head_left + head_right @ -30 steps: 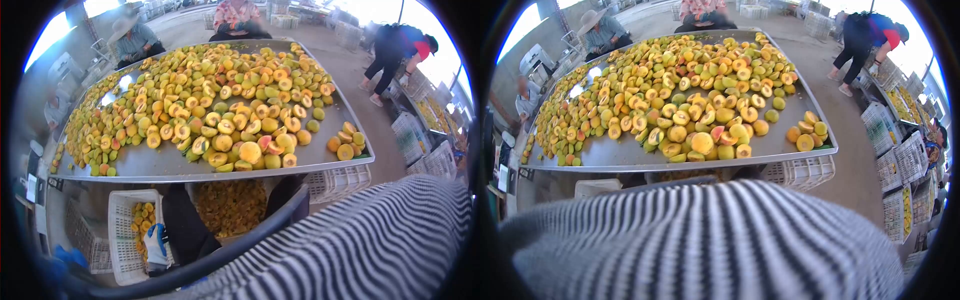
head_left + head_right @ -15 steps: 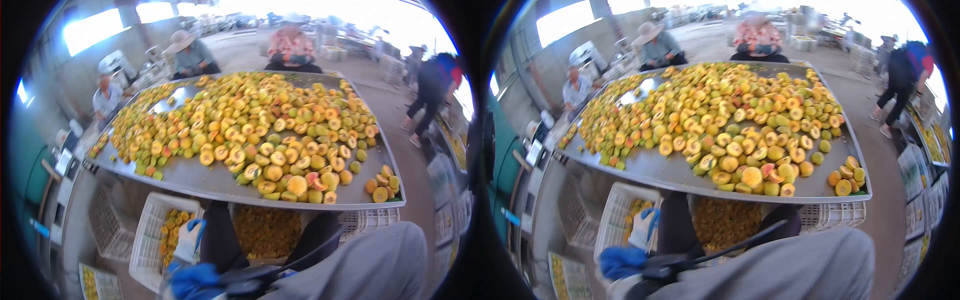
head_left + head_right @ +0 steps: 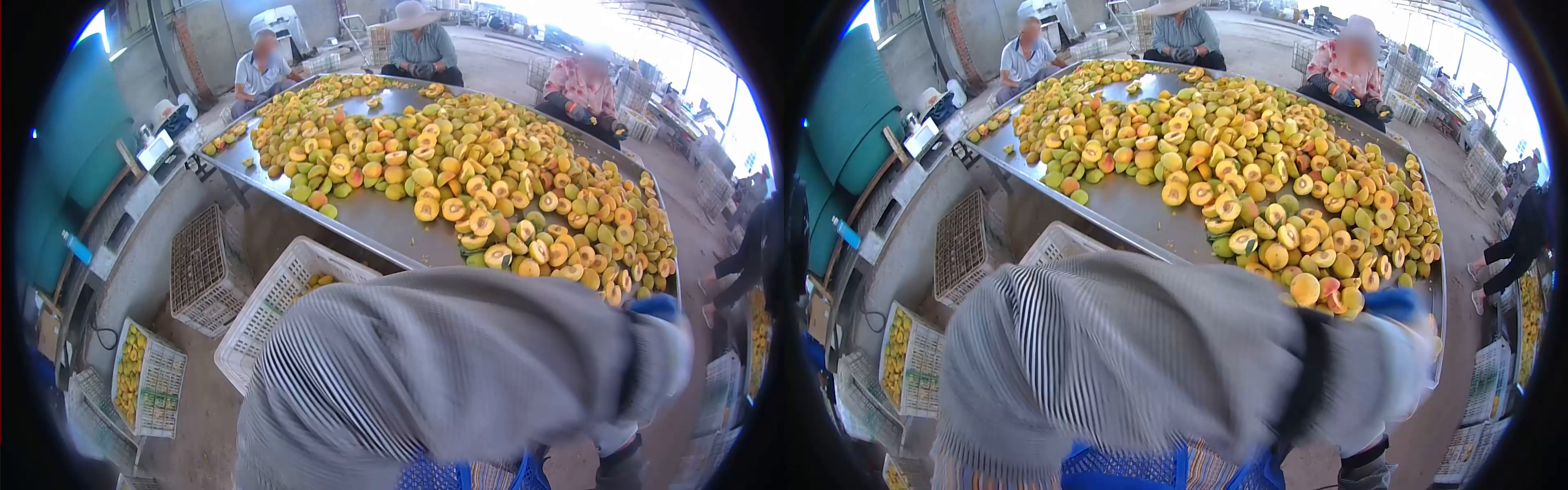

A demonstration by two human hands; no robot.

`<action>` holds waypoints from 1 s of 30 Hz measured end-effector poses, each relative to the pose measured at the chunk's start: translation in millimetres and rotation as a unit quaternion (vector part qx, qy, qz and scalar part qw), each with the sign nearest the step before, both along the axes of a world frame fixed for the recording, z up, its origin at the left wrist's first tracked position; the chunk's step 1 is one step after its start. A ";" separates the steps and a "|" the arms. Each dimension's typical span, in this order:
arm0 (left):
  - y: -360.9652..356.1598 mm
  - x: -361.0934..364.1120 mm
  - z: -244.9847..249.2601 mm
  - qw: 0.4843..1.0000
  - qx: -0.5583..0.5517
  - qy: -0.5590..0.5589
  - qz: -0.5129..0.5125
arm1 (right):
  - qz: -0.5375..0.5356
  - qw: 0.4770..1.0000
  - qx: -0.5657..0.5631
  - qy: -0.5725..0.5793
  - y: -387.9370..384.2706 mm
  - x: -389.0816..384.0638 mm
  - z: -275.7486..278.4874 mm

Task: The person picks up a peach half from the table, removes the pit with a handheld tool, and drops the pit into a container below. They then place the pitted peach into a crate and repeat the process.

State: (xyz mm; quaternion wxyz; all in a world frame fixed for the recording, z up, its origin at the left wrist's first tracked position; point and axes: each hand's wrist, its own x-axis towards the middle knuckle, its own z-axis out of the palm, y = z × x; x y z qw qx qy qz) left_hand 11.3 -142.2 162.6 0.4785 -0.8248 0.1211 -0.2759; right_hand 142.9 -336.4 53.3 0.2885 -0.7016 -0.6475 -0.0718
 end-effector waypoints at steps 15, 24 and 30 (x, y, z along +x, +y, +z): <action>-16.5 -37.9 -20.3 0.929 -0.270 0.251 -0.013 | -0.080 0.924 -0.372 -0.034 -12.1 -21.7 21.3; -5.5 -40.5 -39.4 0.887 -0.346 0.304 0.029 | -0.065 0.934 -0.352 -0.014 -27.8 -31.8 11.8; -18.2 -33.3 -44.8 0.895 -0.325 0.305 0.015 | -0.086 0.931 -0.353 0.037 -36.3 -39.8 17.3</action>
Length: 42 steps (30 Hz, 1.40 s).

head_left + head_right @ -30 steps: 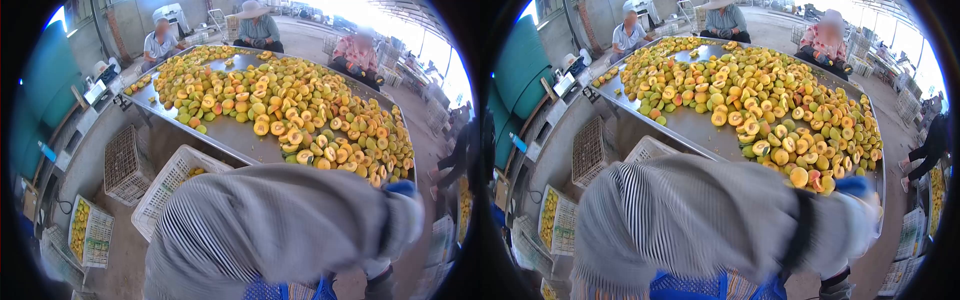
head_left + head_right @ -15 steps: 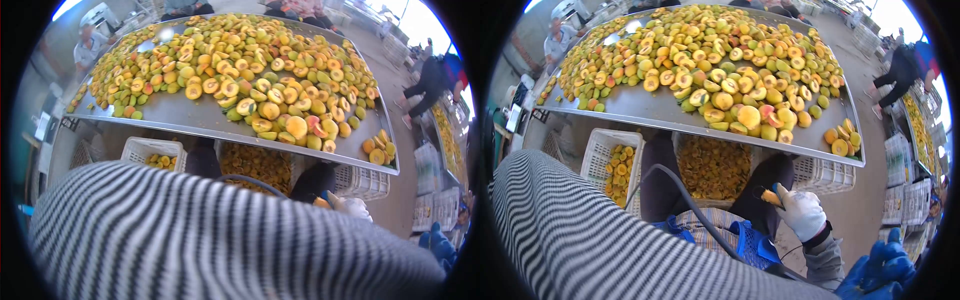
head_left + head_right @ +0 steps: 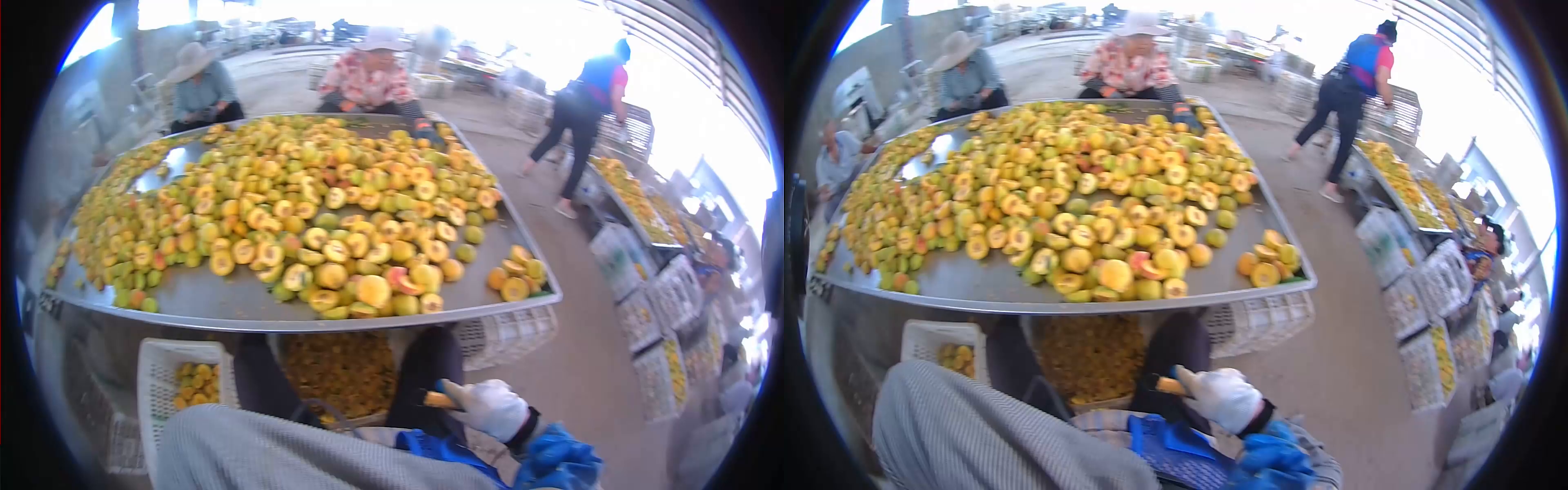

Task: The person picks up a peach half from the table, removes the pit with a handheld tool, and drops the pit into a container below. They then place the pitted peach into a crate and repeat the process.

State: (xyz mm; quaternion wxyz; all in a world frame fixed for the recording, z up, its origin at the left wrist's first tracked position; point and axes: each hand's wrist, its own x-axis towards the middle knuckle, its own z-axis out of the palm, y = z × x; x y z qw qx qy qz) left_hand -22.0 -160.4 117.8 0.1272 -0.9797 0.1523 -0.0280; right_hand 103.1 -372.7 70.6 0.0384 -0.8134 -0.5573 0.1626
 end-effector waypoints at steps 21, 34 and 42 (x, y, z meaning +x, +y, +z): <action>69.9 75.0 -38.2 0.956 -0.011 0.115 0.269 | -0.222 0.961 0.145 0.079 -24.5 9.9 -40.2; 119.1 127.7 -95.5 0.816 -0.486 -0.050 0.310 | -0.127 0.962 0.204 0.127 53.4 30.1 -32.0; 168.3 -89.1 -25.1 0.282 -0.899 -0.112 0.316 | -0.102 0.926 0.269 0.244 104.3 8.3 -36.0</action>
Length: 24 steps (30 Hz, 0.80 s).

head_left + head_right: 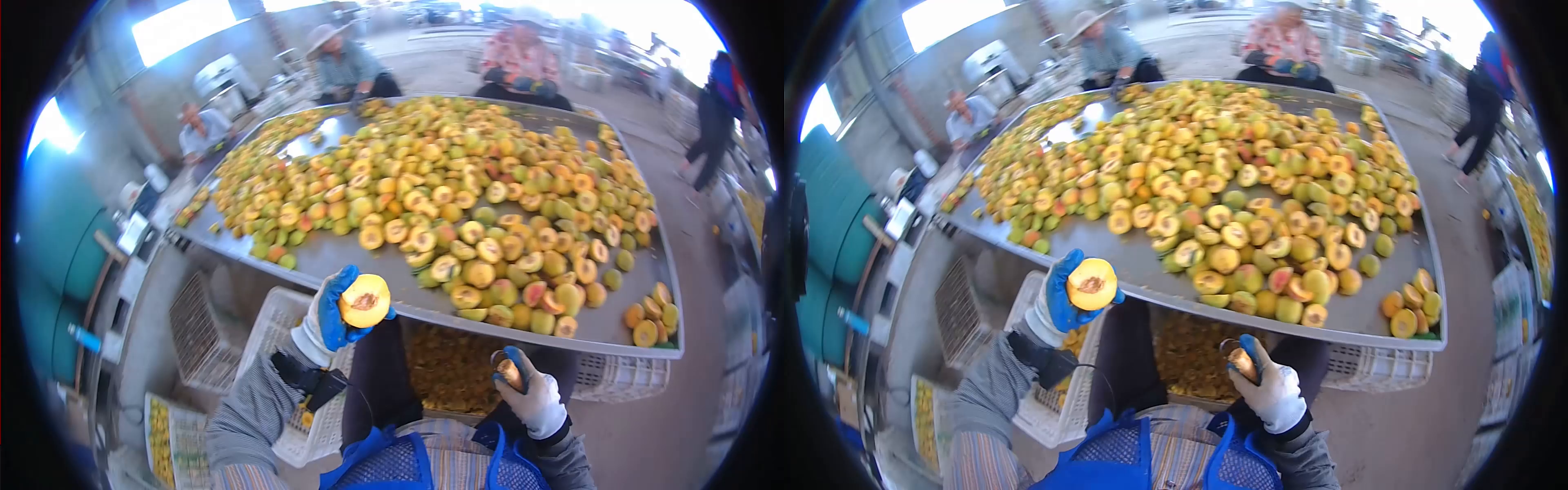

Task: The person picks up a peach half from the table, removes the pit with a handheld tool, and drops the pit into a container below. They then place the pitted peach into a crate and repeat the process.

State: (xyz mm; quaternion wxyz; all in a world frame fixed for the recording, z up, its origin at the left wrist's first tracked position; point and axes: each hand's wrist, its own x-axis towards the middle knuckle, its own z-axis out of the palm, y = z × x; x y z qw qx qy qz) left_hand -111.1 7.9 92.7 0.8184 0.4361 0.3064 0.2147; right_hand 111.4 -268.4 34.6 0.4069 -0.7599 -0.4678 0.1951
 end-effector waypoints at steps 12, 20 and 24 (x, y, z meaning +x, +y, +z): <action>-26.8 -49.4 -32.5 0.995 0.002 -0.098 -0.001 | 0.169 0.984 -0.046 0.020 62.8 -63.3 20.1; -90.7 44.5 -74.9 0.980 0.153 -0.117 0.057 | 0.066 0.991 -0.119 0.008 61.2 -62.0 11.6; -94.0 54.1 -90.5 0.911 0.397 -0.069 0.093 | 0.051 0.996 -0.051 -0.050 57.8 -56.6 -9.9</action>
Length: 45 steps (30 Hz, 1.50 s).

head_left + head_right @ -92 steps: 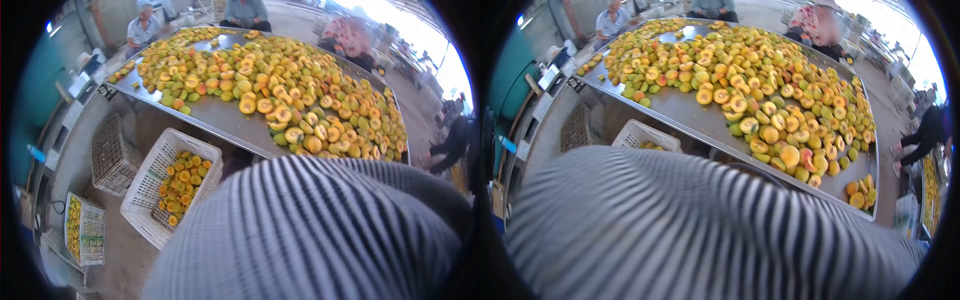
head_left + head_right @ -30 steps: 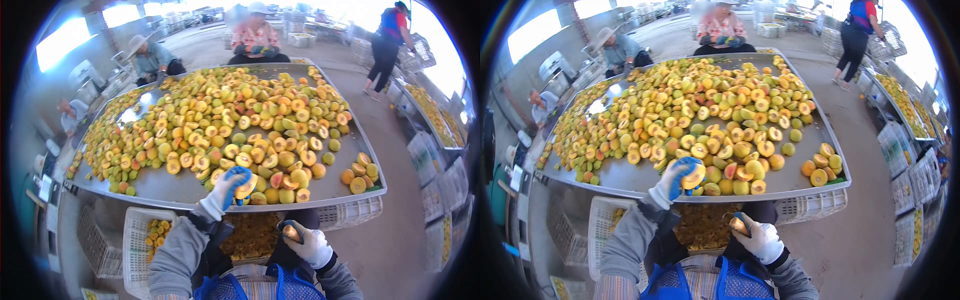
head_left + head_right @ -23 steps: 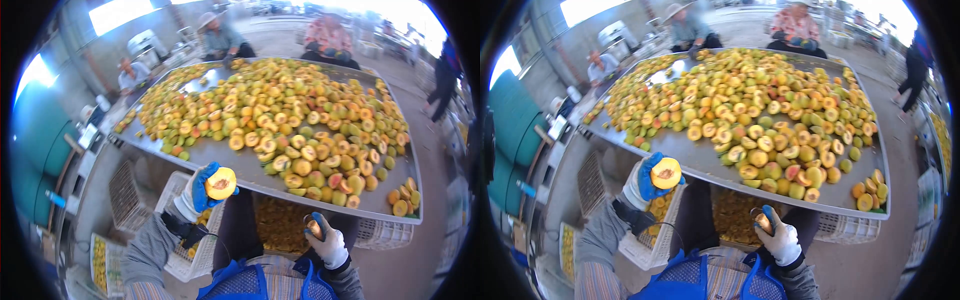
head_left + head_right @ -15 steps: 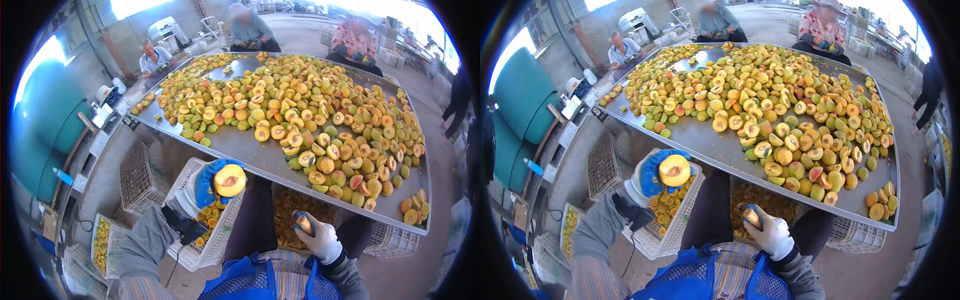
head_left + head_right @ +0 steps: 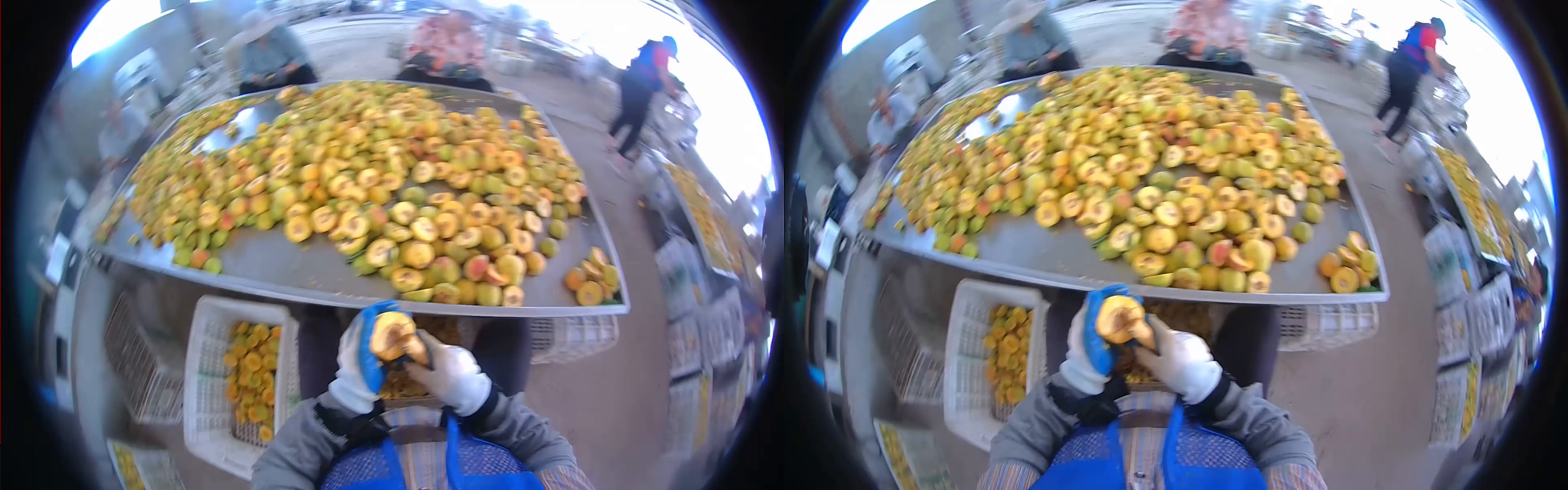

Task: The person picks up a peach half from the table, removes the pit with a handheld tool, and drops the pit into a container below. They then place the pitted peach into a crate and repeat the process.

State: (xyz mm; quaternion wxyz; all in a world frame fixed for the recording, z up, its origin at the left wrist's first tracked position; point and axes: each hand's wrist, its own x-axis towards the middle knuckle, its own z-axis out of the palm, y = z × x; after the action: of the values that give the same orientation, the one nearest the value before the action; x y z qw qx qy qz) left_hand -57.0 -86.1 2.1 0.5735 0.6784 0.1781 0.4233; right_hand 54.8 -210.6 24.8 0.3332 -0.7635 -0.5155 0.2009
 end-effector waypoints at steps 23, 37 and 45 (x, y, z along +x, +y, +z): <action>-14.8 15.3 -11.0 0.960 0.207 0.187 0.032 | 0.000 0.984 -0.134 0.119 -4.7 17.3 -47.7; -16.6 17.3 -26.1 0.931 -0.348 -0.064 -0.084 | -0.034 0.998 -0.046 -0.025 -8.8 5.6 -19.9; -21.4 16.0 -27.3 0.985 -0.164 0.043 -0.034 | -0.034 0.995 -0.072 -0.063 -8.8 5.2 -22.1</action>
State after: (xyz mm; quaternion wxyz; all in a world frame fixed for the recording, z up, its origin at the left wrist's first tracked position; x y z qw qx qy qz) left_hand -41.0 -107.4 -25.1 0.6828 0.5982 0.2467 0.3391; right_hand 60.0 -219.4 2.7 0.2506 -0.8140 -0.4930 0.1775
